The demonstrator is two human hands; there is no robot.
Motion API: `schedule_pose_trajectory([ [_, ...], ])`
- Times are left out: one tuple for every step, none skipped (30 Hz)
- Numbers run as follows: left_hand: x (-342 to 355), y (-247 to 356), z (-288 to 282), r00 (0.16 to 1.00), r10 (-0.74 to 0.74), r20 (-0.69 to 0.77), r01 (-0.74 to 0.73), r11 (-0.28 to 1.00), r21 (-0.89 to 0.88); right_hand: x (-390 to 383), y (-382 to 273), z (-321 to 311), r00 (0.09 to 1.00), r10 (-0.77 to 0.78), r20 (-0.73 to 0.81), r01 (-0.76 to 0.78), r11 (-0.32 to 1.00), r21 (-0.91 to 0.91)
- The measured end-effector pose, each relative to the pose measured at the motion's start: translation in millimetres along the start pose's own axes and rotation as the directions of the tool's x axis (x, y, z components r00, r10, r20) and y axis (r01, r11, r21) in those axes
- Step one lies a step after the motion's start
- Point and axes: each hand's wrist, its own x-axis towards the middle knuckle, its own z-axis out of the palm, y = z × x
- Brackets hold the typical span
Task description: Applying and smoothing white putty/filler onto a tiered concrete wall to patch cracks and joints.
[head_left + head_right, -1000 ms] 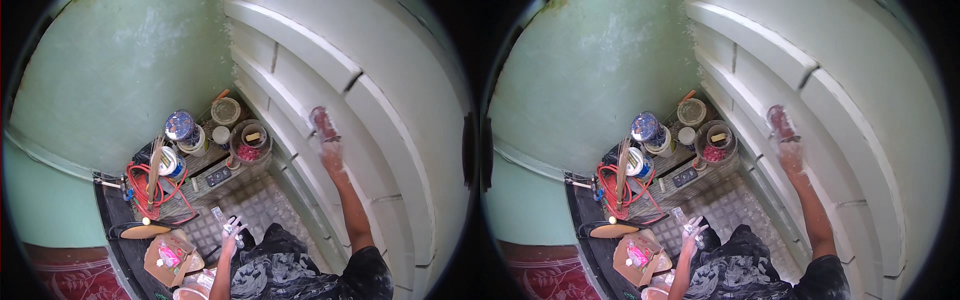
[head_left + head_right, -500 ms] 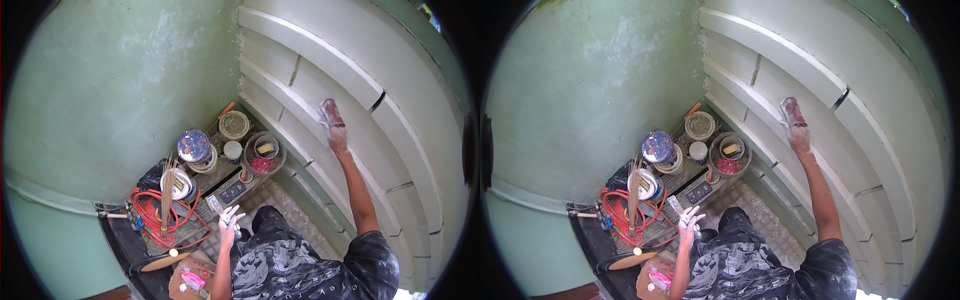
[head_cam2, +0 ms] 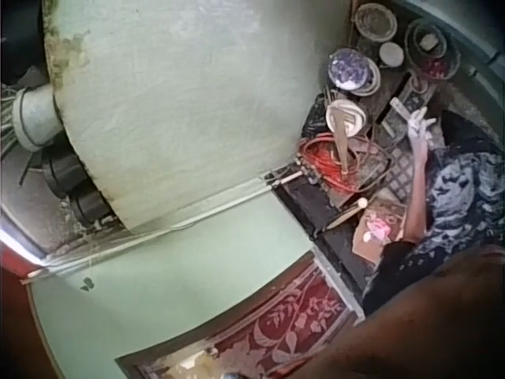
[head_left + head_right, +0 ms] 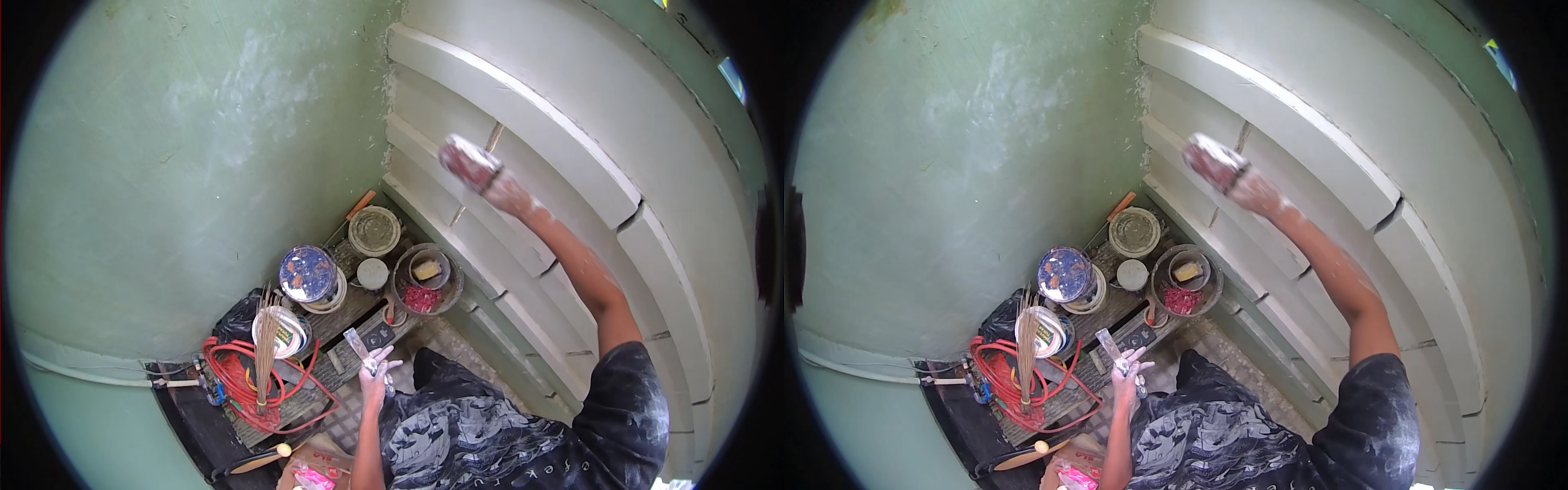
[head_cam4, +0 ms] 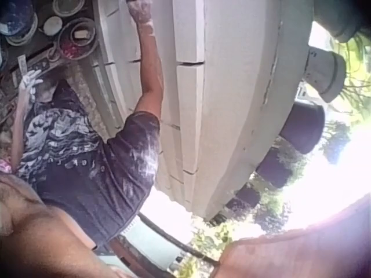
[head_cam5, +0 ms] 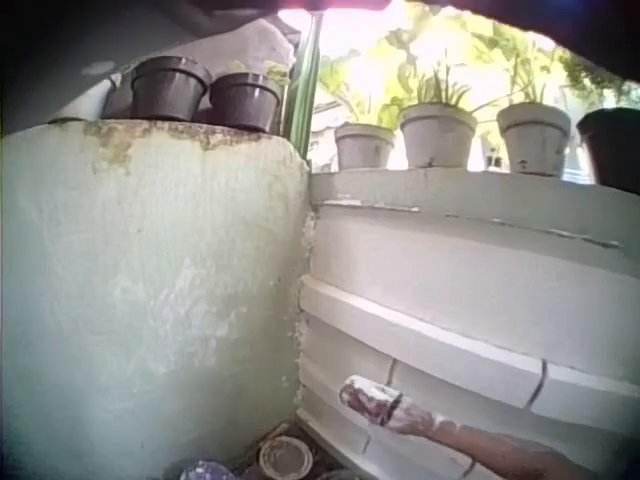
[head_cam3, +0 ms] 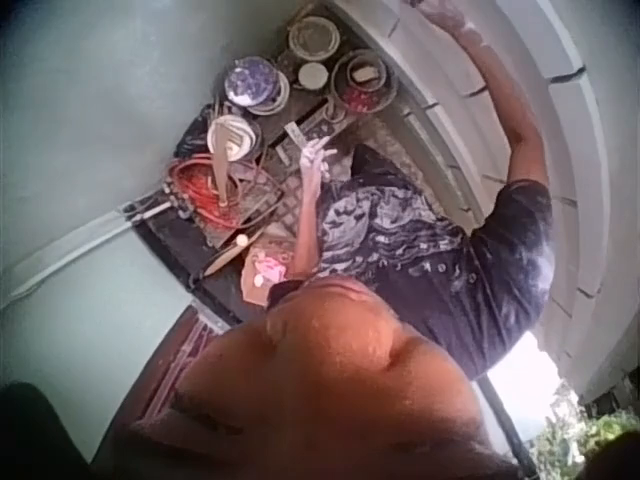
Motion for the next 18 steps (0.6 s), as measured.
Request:
schedule_pose_trajectory([
  [6,0,6,1.000,-0.001,0.004,0.001,1.000,-0.002,2,14,27,0.975,0.120,0.184,-0.115,0.993,-0.038],
  [12,-1,10,1.000,0.002,0.001,-0.002,1.000,-0.003,12,32,50,0.962,0.202,0.184,-0.196,0.979,-0.053],
  [18,0,13,1.000,0.004,0.006,-0.004,1.000,-0.006,15,45,67,0.940,0.287,0.183,-0.277,0.958,-0.076],
  [21,1,15,1.000,0.005,0.016,-0.005,1.000,-0.005,5,45,86,0.951,0.287,0.112,-0.282,0.958,-0.061],
  [23,2,14,1.000,0.017,0.002,-0.017,1.000,0.006,-1,31,102,0.950,0.293,0.111,-0.287,0.956,-0.068],
  [26,1,15,0.999,0.036,-0.016,-0.036,0.999,0.012,-4,11,115,0.951,0.279,0.130,-0.278,0.960,-0.032],
  [25,0,15,0.998,0.039,-0.054,-0.040,0.999,-0.022,-2,4,119,0.955,0.258,0.147,-0.262,0.965,0.009],
  [29,0,18,0.996,0.045,-0.073,-0.047,0.998,-0.029,-1,12,119,0.958,0.250,0.140,-0.254,0.967,0.006],
  [26,4,17,0.995,0.042,-0.092,-0.045,0.999,-0.030,-2,14,113,0.964,0.225,0.140,-0.239,0.967,0.091],
  [28,5,17,0.994,0.050,-0.099,-0.054,0.998,-0.032,4,20,109,0.972,0.197,0.130,-0.218,0.960,0.176],
  [27,5,14,0.992,0.042,-0.116,-0.047,0.998,-0.040,10,25,105,0.974,0.190,0.122,-0.210,0.961,0.180],
  [26,4,13,0.991,0.032,-0.132,-0.038,0.998,-0.048,16,30,98,0.959,0.274,0.075,-0.283,0.944,0.171],
  [27,3,11,0.989,0.036,-0.140,-0.043,0.998,-0.048,22,31,96,0.935,0.355,0.029,-0.354,0.920,0.168],
  [29,2,10,0.988,0.044,-0.145,-0.050,0.998,-0.041,23,19,98,0.922,0.381,0.067,-0.386,0.915,0.118],
  [29,2,8,0.989,0.046,-0.138,-0.051,0.998,-0.029,19,8,100,0.920,0.386,0.068,-0.392,0.913,0.118],
  [32,5,8,0.989,0.049,-0.138,-0.053,0.998,-0.025,18,-2,107,0.939,0.342,-0.029,-0.338,0.937,0.081],
  [33,7,8,0.989,0.050,-0.141,-0.053,0.998,-0.018,17,-7,115,0.949,0.290,-0.123,-0.288,0.957,0.040],
  [33,9,8,0.988,0.049,-0.144,-0.052,0.999,-0.011,12,-1,126,0.909,0.382,0.165,-0.400,0.912,0.096],
])
